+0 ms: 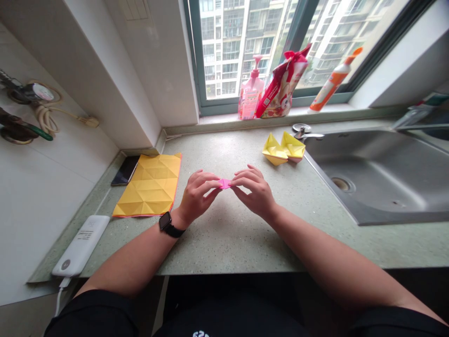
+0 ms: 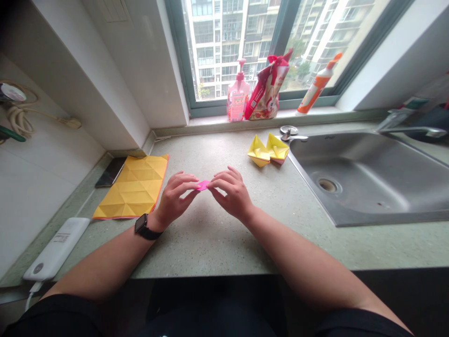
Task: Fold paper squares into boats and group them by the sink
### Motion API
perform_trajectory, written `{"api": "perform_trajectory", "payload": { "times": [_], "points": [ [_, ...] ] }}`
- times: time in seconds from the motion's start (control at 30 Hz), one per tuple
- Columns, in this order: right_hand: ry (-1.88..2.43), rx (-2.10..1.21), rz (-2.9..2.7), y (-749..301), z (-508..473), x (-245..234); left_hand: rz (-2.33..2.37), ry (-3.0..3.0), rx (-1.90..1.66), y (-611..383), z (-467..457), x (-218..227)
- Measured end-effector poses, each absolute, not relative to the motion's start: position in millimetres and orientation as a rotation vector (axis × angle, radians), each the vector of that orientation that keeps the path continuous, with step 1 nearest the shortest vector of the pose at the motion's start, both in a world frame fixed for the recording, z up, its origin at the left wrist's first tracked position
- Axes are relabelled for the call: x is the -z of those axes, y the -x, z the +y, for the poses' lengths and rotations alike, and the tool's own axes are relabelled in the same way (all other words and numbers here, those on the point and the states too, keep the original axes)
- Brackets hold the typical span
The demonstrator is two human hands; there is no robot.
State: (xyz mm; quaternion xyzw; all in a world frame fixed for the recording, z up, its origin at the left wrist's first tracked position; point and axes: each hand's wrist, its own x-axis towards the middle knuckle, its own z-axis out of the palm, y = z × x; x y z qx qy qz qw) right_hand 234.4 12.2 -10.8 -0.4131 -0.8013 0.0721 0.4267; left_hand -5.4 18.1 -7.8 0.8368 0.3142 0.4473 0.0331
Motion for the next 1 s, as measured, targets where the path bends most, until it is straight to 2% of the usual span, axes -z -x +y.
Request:
{"api": "perform_trajectory", "payload": {
  "times": [0.17, 0.67, 1.0],
  "points": [
    [0.983, -0.108, -2.010, -235.4, 12.5, 10.0, 0.945, -2.617, -1.391, 4.9, 13.8, 3.7],
    [0.959, -0.209, -2.109, -234.7, 10.1, 11.1, 0.909, -2.588, -1.299, 4.7, 13.4, 7.1],
    [0.901, -0.260, -1.984, -239.7, 10.9, 6.5, 0.824, -2.436, -1.422, 6.8, 11.6, 5.1]
  ]
}}
